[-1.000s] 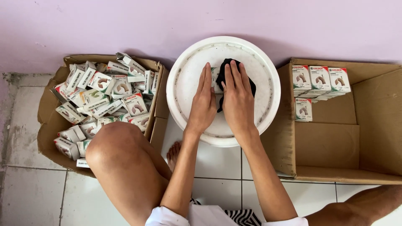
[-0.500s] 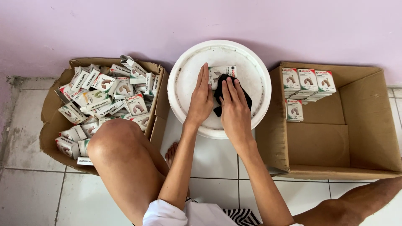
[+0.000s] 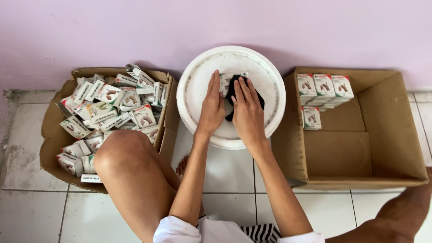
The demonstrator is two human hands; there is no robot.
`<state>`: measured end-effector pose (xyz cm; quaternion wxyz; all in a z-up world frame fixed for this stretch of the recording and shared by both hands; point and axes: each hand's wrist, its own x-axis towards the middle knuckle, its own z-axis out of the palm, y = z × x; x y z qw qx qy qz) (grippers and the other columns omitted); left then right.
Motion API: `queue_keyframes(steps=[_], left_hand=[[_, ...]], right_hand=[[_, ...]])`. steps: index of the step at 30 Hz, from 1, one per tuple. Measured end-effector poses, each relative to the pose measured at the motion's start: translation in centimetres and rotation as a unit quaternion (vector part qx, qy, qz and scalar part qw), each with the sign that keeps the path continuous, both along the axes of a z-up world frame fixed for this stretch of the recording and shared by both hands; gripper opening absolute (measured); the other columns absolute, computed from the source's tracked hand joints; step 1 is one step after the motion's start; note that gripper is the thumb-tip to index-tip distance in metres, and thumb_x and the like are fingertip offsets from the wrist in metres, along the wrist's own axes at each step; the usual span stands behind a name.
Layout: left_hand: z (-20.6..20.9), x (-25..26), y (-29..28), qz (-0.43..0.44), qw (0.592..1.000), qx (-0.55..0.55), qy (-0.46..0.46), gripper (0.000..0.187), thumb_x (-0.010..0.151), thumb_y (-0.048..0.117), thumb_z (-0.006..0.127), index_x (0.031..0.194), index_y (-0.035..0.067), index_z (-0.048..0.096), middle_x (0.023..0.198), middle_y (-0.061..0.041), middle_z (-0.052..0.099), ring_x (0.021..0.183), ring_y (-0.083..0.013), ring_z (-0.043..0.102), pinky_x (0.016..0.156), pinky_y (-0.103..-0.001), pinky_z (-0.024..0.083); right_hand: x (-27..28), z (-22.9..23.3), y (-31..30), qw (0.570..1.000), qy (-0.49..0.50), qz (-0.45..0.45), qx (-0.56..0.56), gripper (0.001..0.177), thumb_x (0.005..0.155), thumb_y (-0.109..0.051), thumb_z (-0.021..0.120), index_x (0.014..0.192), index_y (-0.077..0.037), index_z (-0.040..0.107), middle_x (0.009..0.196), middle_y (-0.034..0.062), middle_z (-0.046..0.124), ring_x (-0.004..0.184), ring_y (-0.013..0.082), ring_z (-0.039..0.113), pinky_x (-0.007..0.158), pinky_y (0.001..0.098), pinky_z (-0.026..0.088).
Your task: The person is cleaning small product boxes by wiping them with a cloth and then sorting them into a different cardboard box.
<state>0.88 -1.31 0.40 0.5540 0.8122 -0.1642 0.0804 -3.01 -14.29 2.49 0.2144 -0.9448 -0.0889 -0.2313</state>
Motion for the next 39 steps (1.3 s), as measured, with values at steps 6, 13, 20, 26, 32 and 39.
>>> queue_keyframes(steps=[6, 13, 20, 26, 32, 39], left_hand=[[0.6, -0.2, -0.1, 0.002, 1.0, 0.003, 0.013, 0.071, 0.111, -0.014, 0.04, 0.178, 0.003, 0.02, 0.182, -0.029, 0.022, 0.165, -0.0459, 0.03, 0.135, -0.057, 0.033], [0.3, -0.1, -0.2, 0.011, 1.0, 0.002, 0.013, 0.071, 0.112, -0.013, 0.041, 0.178, 0.005, 0.022, 0.182, -0.028, 0.023, 0.166, -0.0437, 0.031, 0.134, -0.055, 0.034], [0.8, -0.1, -0.2, 0.003, 1.0, -0.004, 0.019, 0.071, 0.112, -0.013, 0.039, 0.178, 0.005, 0.02, 0.182, -0.028, 0.023, 0.166, -0.0451, 0.028, 0.135, -0.057, 0.031], [0.4, -0.2, -0.1, 0.004, 1.0, -0.011, 0.021, 0.072, 0.111, -0.014, 0.039, 0.178, 0.005, 0.02, 0.182, -0.028, 0.022, 0.167, -0.0446, 0.029, 0.136, -0.056, 0.03], [-0.6, 0.1, -0.3, 0.008, 1.0, -0.02, 0.013, 0.074, 0.11, -0.016, 0.04, 0.178, 0.006, 0.02, 0.183, -0.027, 0.021, 0.167, -0.0446, 0.03, 0.136, -0.055, 0.032], [-1.0, 0.9, 0.2, -0.019, 0.996, -0.069, 0.047, 0.071, 0.11, -0.006, 0.036, 0.176, 0.008, 0.013, 0.186, -0.017, 0.015, 0.174, -0.032, 0.016, 0.141, -0.044, 0.025]], right_hand=[[1.2, -0.9, -0.1, 1.0, -0.005, -0.014, -0.021, 0.044, 0.116, -0.014, 0.059, 0.157, 0.001, 0.06, 0.162, 0.0195, 0.058, 0.155, 0.0398, 0.048, 0.124, 0.0475, 0.047], [2.6, -1.4, -0.3, 1.0, -0.007, -0.011, -0.018, 0.043, 0.117, -0.015, 0.057, 0.158, 0.0, 0.059, 0.162, 0.019, 0.058, 0.155, 0.0397, 0.049, 0.124, 0.0488, 0.046], [4.8, -2.1, 0.0, 0.999, -0.034, -0.028, -0.017, 0.043, 0.12, -0.021, 0.054, 0.159, -0.003, 0.058, 0.16, 0.0174, 0.06, 0.153, 0.039, 0.051, 0.12, 0.0493, 0.05], [6.6, -3.7, -0.2, 0.997, -0.046, -0.045, -0.034, 0.044, 0.121, -0.024, 0.054, 0.16, -0.004, 0.055, 0.16, 0.0164, 0.059, 0.153, 0.0372, 0.05, 0.121, 0.0479, 0.049], [3.3, -2.3, 0.5, 0.996, -0.038, -0.049, -0.057, 0.049, 0.119, -0.022, 0.058, 0.163, -0.002, 0.051, 0.166, 0.0189, 0.053, 0.157, 0.0383, 0.046, 0.126, 0.0475, 0.045], [1.2, -1.4, -0.2, 0.999, 0.015, 0.02, -0.022, 0.054, 0.122, -0.011, 0.053, 0.172, -0.001, 0.033, 0.179, 0.0165, 0.036, 0.168, 0.036, 0.029, 0.134, 0.0513, 0.042]])
